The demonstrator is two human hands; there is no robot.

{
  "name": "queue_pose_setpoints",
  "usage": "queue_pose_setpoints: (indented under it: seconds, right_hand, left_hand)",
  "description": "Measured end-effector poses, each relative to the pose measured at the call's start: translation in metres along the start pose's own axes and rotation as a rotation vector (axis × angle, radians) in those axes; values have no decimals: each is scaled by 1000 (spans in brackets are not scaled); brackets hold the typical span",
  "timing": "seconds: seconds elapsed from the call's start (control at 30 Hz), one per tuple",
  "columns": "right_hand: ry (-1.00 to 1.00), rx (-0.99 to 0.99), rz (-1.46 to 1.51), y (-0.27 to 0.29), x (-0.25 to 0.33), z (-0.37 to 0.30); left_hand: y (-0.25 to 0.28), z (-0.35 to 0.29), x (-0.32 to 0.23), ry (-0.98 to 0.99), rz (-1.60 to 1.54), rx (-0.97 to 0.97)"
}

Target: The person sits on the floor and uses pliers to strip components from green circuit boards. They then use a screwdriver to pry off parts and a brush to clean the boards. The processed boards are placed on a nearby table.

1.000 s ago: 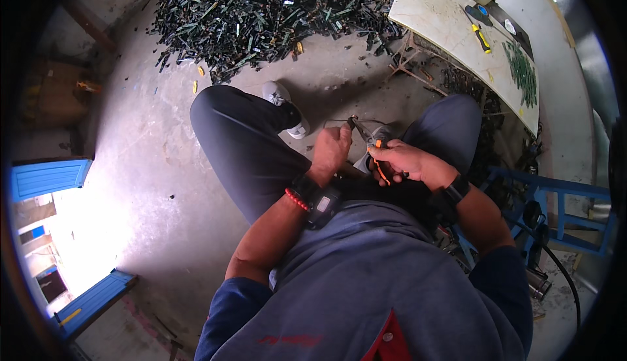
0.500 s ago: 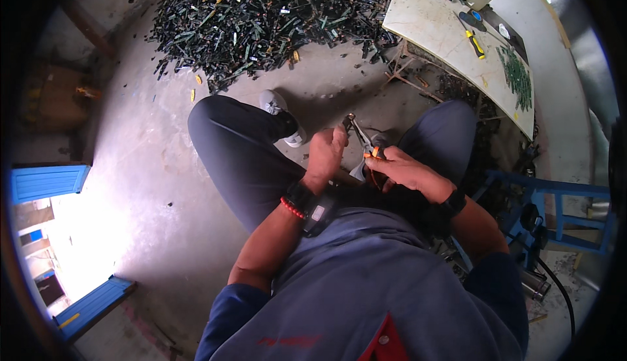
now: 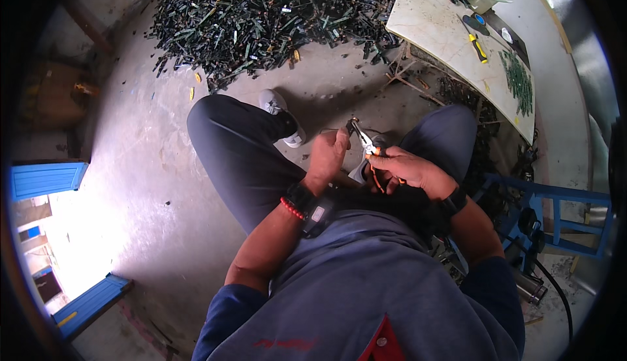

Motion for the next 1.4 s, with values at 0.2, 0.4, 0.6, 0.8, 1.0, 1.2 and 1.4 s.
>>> queue_pose_setpoints:
  seconds: [0.2,0.4,0.6,0.8,1.0,1.2,1.4]
  right_hand:
    - [-42,31,60,-1,1,0]
    - [4,57,125,-3,0,5]
    - [103,-22,90,-1,3,7]
    - [137,-42,73,-3,6,6]
    - [144,77,183,-7,6,7]
    - [171,154,503,-23,-3,14]
    - [213,311,577,-45,4,0]
  left_hand:
    - [0,0,-3,-7,11,-2]
    - [1,0,-8,-23,38,-29]
    - [2,0,-13,-29,43,-53]
    - [2,-1,-11,-57,11,-71]
    - [2,1,-4,-10,-64,-69]
    - [-1,-6,-7,220,-313,11]
    - [-4,-8,-7,253,-417,101]
Point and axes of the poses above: each hand's wrist, its own z-axis towards the middle knuckle, its own y-axis out of the back of the hand, x = y × z, the point moved 6 cm from there along z, towards the middle knuckle, and after that the axes turned 3 degrees about -x, right-handed, at the moved point
